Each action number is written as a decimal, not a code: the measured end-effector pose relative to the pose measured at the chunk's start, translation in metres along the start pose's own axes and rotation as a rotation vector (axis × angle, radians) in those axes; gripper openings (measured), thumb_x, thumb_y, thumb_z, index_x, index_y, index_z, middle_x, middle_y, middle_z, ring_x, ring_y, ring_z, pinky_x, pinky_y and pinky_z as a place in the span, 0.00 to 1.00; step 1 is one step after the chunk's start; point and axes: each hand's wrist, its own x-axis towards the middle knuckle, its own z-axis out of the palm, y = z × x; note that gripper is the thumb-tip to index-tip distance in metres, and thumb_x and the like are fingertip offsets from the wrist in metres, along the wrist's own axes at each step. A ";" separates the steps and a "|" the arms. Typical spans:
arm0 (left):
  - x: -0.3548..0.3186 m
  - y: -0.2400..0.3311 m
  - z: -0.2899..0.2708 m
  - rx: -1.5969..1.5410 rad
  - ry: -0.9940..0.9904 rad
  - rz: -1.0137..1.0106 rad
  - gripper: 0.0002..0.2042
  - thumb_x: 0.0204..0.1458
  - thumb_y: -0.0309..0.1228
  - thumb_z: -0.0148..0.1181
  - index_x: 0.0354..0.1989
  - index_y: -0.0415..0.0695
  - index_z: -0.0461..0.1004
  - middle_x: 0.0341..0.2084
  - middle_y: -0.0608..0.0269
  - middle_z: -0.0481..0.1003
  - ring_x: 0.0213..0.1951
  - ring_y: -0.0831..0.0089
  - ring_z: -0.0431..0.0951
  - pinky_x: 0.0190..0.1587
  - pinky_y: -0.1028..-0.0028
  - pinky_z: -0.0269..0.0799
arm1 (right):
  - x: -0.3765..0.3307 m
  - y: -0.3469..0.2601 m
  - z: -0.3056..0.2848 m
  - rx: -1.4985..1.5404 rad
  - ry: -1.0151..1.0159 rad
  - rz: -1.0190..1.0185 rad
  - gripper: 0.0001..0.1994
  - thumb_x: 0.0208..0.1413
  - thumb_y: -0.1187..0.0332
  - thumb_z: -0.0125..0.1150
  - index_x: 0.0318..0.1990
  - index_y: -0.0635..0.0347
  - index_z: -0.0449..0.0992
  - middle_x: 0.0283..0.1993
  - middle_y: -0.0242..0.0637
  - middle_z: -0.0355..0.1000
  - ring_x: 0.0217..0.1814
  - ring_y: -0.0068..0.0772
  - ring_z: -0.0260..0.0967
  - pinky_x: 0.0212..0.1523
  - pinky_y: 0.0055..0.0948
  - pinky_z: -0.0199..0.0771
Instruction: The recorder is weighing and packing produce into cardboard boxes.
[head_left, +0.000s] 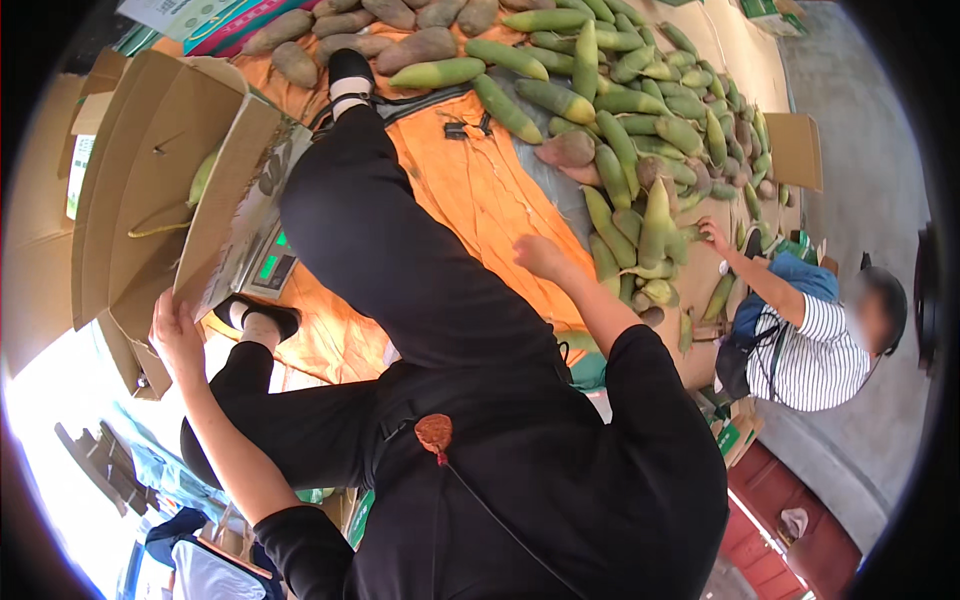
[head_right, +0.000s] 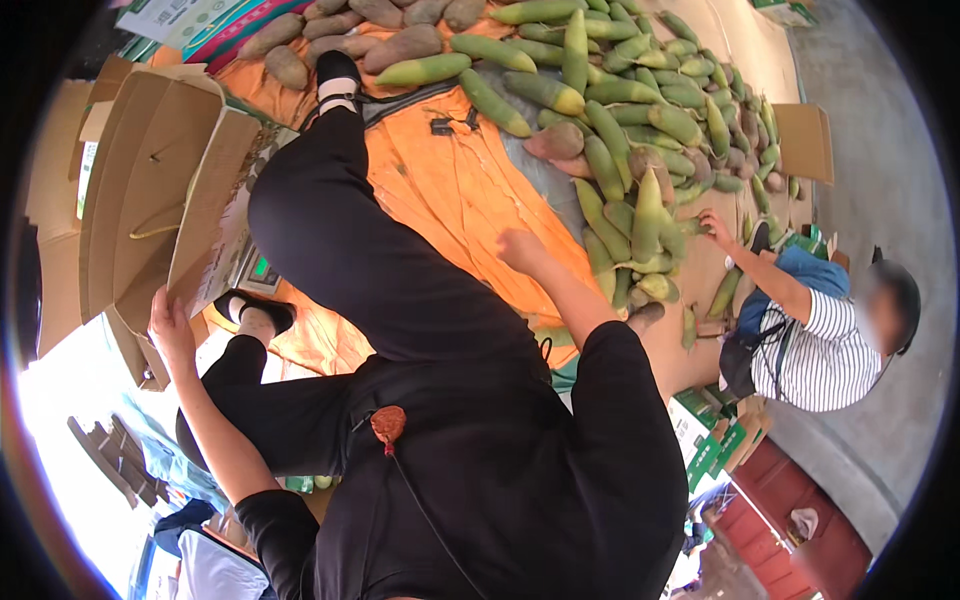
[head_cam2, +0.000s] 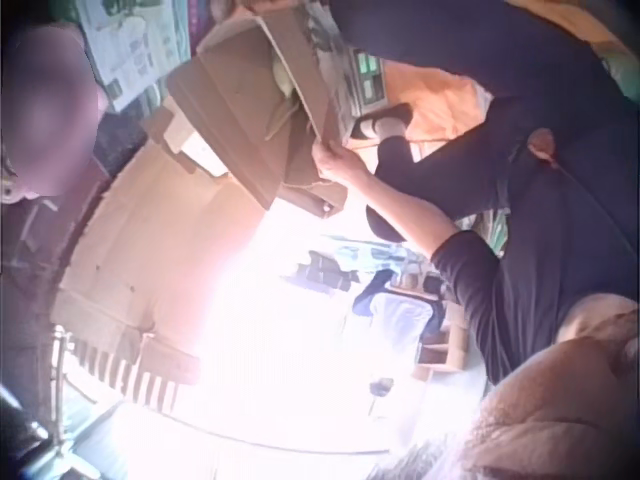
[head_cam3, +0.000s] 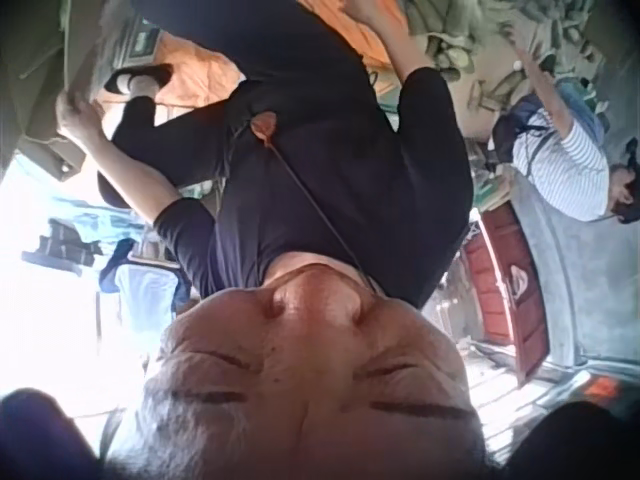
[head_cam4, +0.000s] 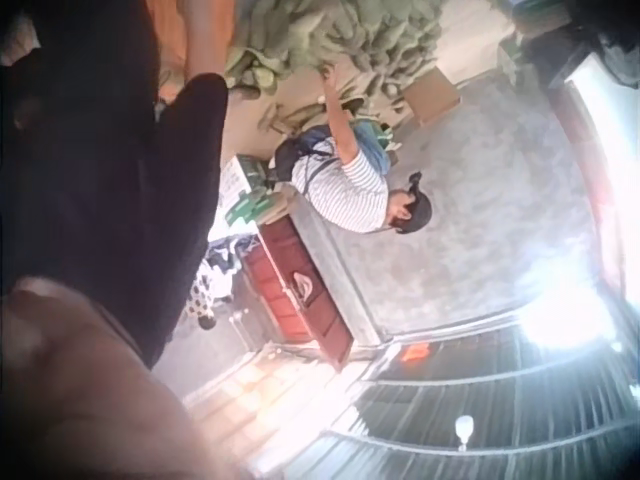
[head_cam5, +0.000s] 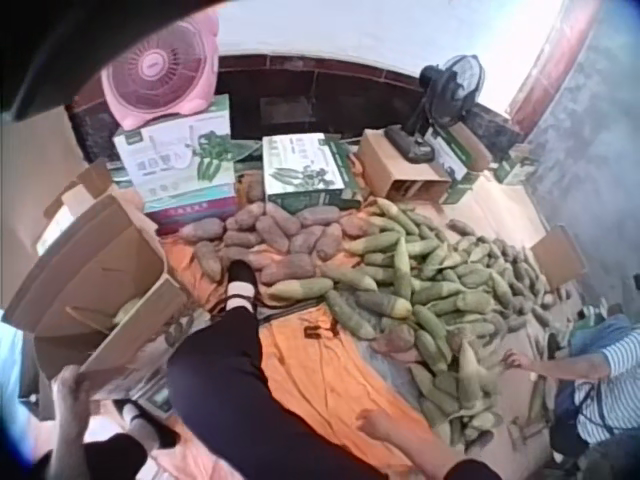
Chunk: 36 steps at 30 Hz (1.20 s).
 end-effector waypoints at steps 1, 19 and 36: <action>-0.001 -0.001 0.001 -0.020 -0.004 -0.049 0.12 0.50 0.20 0.52 0.44 0.40 0.72 0.35 0.49 0.76 0.37 0.50 0.77 0.40 0.60 0.71 | -0.012 0.027 0.020 -0.020 -0.032 0.031 0.14 0.44 0.65 0.63 0.39 0.59 0.77 0.39 0.46 0.75 0.45 0.48 0.73 0.46 0.39 0.71; -0.003 0.002 -0.002 0.074 0.006 -0.070 0.12 0.50 0.20 0.51 0.43 0.39 0.72 0.36 0.48 0.76 0.38 0.52 0.77 0.42 0.61 0.71 | 0.010 0.038 0.001 0.516 0.290 0.594 0.31 0.45 0.63 0.70 0.57 0.65 0.65 0.51 0.51 0.70 0.53 0.42 0.69 0.52 0.35 0.69; -0.004 0.006 -0.010 0.109 0.016 -0.052 0.12 0.44 0.20 0.55 0.39 0.40 0.73 0.34 0.55 0.75 0.41 0.56 0.75 0.46 0.62 0.66 | 0.140 -0.067 -0.004 0.989 0.142 0.603 0.32 0.47 0.56 0.69 0.57 0.56 0.63 0.47 0.37 0.69 0.46 0.38 0.67 0.40 0.48 0.68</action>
